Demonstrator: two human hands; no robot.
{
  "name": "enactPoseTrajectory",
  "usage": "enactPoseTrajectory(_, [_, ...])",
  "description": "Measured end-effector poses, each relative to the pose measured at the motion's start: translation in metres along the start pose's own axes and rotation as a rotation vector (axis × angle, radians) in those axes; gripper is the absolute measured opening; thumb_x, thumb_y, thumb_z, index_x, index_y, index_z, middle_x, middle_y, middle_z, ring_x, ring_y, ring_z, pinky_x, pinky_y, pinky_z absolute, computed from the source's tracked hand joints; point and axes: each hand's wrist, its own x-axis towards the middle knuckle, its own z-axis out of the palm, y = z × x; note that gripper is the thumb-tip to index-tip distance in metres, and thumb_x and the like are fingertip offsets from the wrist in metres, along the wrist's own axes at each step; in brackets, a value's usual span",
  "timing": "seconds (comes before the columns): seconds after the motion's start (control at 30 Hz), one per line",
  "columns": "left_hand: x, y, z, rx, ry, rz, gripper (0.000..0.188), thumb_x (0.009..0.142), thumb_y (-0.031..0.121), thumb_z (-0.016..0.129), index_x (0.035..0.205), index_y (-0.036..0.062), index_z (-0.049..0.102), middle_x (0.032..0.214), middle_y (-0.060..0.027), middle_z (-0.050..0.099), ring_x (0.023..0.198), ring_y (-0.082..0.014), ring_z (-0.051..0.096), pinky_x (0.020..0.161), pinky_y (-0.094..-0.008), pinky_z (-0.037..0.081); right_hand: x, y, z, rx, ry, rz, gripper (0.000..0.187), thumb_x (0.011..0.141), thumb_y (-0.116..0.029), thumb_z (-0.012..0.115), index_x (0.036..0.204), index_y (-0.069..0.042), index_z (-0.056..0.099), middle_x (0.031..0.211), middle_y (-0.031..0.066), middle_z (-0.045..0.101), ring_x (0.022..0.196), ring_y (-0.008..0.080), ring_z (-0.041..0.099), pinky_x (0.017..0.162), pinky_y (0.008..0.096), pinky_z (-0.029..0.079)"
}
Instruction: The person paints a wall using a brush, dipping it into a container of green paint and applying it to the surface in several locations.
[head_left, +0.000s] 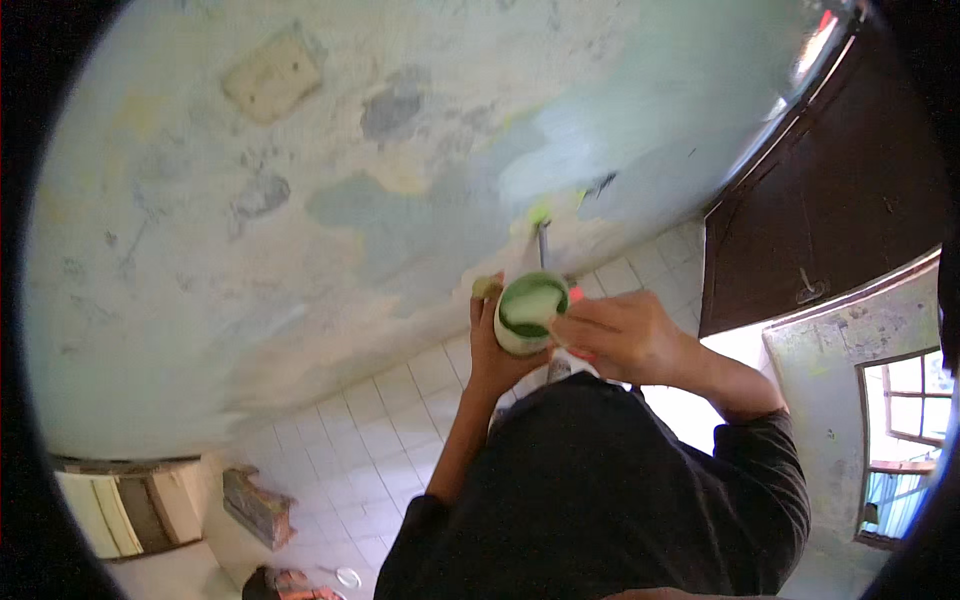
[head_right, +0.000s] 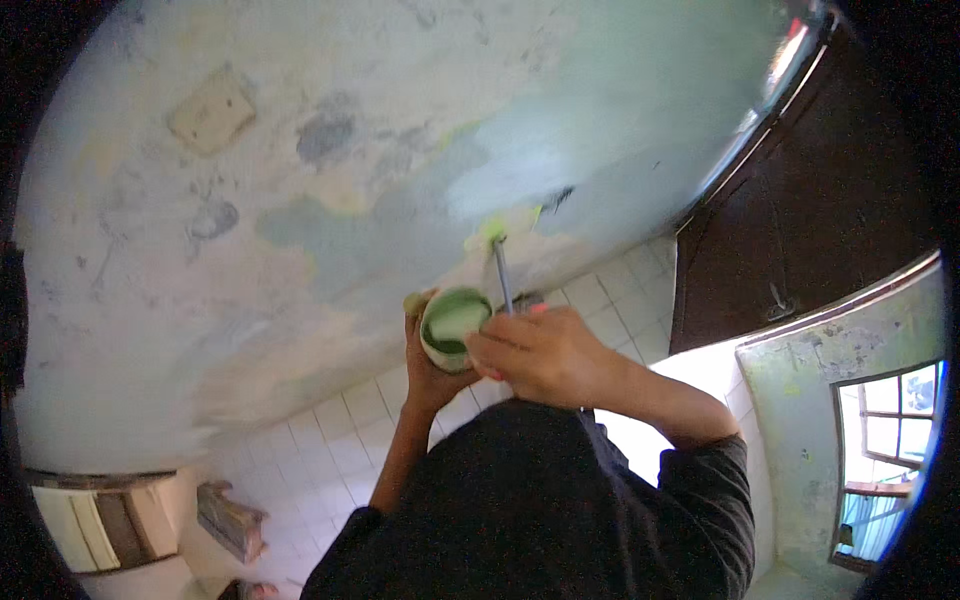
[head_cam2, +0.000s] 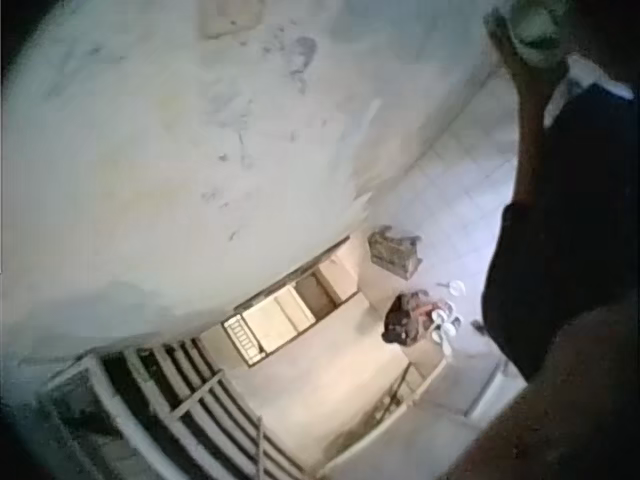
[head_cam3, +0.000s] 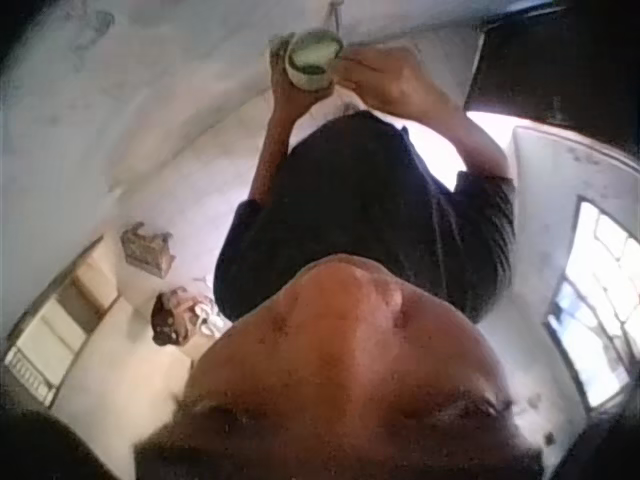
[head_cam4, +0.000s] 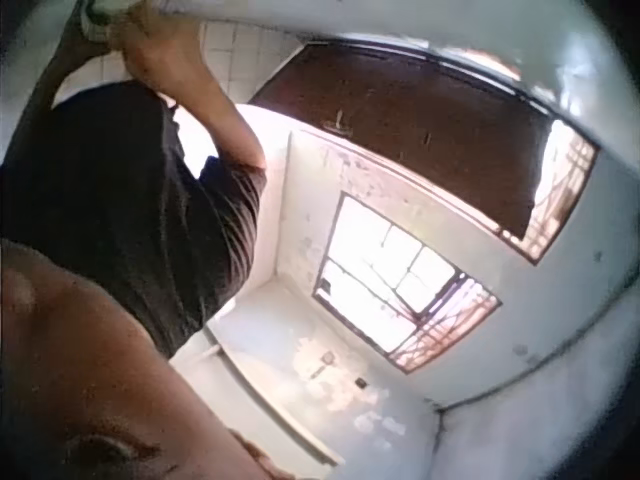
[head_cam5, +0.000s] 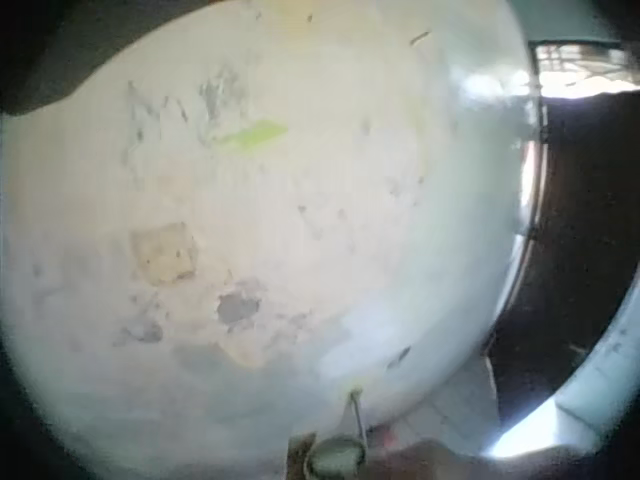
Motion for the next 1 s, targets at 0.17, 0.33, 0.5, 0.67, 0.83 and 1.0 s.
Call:
enactPoseTrajectory(0.17, [-0.006, -0.007, 0.005, -0.132, 0.025, -0.086, 0.099, 0.059, 0.025, 0.098, 0.144, 0.0009, 0.052, 0.149, -0.0217, 0.052, 0.14, -0.0441, 0.045, 0.116, -0.053, 0.041, -0.006, 0.001, 0.005, 0.016, -0.011, 0.01, 0.037, 0.077, -0.008, 0.076, 0.113, -0.006, 0.065, 0.094, 0.0044, 0.061, 0.072, 0.0224, 0.07, 0.054, 0.0382, 0.053])
enactPoseTrajectory(0.33, [-0.006, 0.002, -0.002, -0.089, 0.004, -0.037, 0.095, 0.059, 0.024, 0.097, 0.142, 0.003, 0.056, 0.15, -0.0215, 0.052, 0.141, -0.0439, 0.044, 0.116, -0.054, 0.04, -0.006, -0.004, 0.009, -0.021, 0.003, -0.006, 0.036, 0.081, -0.009, 0.077, 0.115, -0.006, 0.065, 0.097, 0.0043, 0.064, 0.076, 0.0219, 0.072, 0.054, 0.0366, 0.055])
enactPoseTrajectory(0.5, [0.002, 0.006, -0.007, -0.123, -0.006, -0.025, 0.089, 0.061, 0.022, 0.096, 0.139, 0.0035, 0.058, 0.149, -0.0217, 0.051, 0.141, -0.043, 0.044, 0.116, -0.0526, 0.04, -0.002, -0.005, 0.008, -0.057, 0.023, -0.005, 0.041, 0.077, -0.007, 0.083, 0.117, -0.008, 0.072, 0.1, 0.0013, 0.069, 0.075, 0.0186, 0.072, 0.055, 0.0334, 0.057])
enactPoseTrajectory(0.67, [-0.002, 0.006, -0.005, -0.203, 0.023, -0.057, 0.091, 0.06, 0.021, 0.096, 0.14, 0.0033, 0.056, 0.141, -0.0203, 0.054, 0.139, -0.0416, 0.046, 0.116, -0.0521, 0.04, -0.001, -0.01, 0.006, -0.073, 0.019, -0.01, 0.04, 0.078, -0.006, 0.082, 0.116, -0.008, 0.072, 0.101, 0.0024, 0.069, 0.074, 0.0206, 0.072, 0.055, 0.0351, 0.057])
enactPoseTrajectory(0.83, [-0.004, 0.024, -0.012, -0.111, -0.002, -0.031, 0.091, 0.059, 0.021, 0.097, 0.138, 0.0034, 0.056, 0.137, -0.0187, 0.055, 0.134, -0.0398, 0.048, 0.114, -0.0505, 0.04, 0.019, -0.02, -0.013, 0.082, -0.025, 0.111, 0.012, 0.094, -0.012, 0.07, 0.103, -0.006, 0.066, 0.097, 0.0076, 0.064, 0.08, 0.0295, 0.069, 0.064, 0.0425, 0.056])
enactPoseTrajectory(1.0, [-0.006, 0.028, -0.015, 0.231, -0.163, 0.117, 0.106, 0.064, 0.016, 0.1, 0.147, 0.002, 0.036, 0.138, -0.0135, 0.054, 0.126, -0.0267, 0.058, 0.107, -0.0422, 0.049, 0.019, -0.02, -0.011, 0.206, -0.047, 0.141, 0.01, 0.096, -0.014, 0.069, 0.1, -0.006, 0.065, 0.095, 0.0104, 0.063, 0.088, 0.0332, 0.067, 0.075, 0.0447, 0.054])
